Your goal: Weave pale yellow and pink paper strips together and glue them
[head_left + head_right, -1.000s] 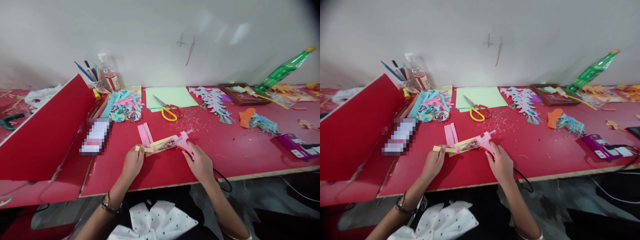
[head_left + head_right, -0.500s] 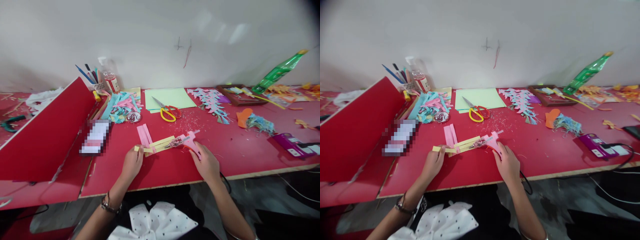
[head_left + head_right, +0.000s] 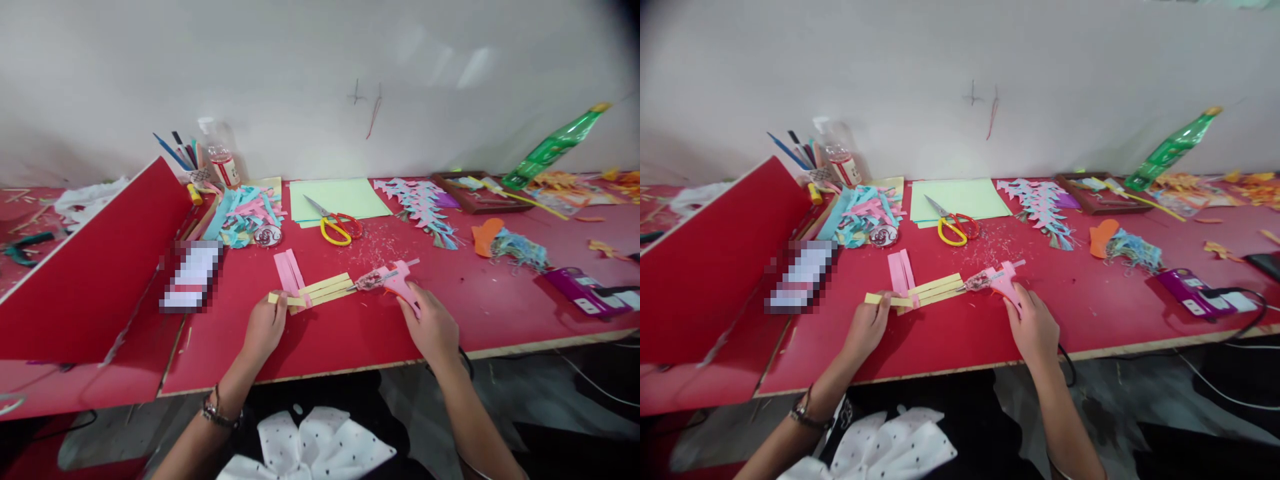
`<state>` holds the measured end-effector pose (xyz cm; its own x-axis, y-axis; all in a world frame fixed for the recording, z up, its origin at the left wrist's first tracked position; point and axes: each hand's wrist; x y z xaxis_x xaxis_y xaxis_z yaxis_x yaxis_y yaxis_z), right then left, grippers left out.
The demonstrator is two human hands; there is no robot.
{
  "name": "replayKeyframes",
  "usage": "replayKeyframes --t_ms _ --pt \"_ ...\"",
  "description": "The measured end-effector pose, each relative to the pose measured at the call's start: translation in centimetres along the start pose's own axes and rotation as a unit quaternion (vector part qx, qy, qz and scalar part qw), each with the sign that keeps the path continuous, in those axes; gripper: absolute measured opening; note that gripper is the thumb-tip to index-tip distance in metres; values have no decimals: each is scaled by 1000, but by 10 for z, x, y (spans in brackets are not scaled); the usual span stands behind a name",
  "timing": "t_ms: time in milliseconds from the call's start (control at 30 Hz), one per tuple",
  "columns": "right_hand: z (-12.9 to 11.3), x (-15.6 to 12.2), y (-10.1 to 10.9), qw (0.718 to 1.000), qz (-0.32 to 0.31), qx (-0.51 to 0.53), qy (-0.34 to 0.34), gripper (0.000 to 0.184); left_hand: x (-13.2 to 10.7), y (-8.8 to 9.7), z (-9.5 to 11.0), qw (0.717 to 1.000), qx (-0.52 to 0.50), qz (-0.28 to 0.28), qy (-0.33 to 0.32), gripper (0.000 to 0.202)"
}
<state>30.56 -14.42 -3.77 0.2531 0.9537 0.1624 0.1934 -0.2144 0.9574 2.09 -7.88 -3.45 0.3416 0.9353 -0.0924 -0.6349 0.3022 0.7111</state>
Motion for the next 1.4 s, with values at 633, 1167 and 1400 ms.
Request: replayKeyframes --t_ms 633,1167,1400 --pt "39 39 8 990 -56 -12 -127 53 -2 3 3 1000 -13 -9 -4 46" --pt "-113 30 7 946 -48 258 193 54 -7 4 4 993 37 -16 -110 42" --pt "-80 9 7 974 77 107 186 29 -5 2 7 983 136 -30 -118 35"
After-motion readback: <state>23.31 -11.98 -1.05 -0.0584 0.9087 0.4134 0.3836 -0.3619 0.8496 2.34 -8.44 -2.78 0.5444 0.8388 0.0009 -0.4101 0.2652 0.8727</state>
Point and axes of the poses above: each hand's wrist, its own x-axis towards the middle knuckle, its own y-axis out of the back of the hand, z = x × y, and after that the axes turned 12 degrees about -z, right-handed
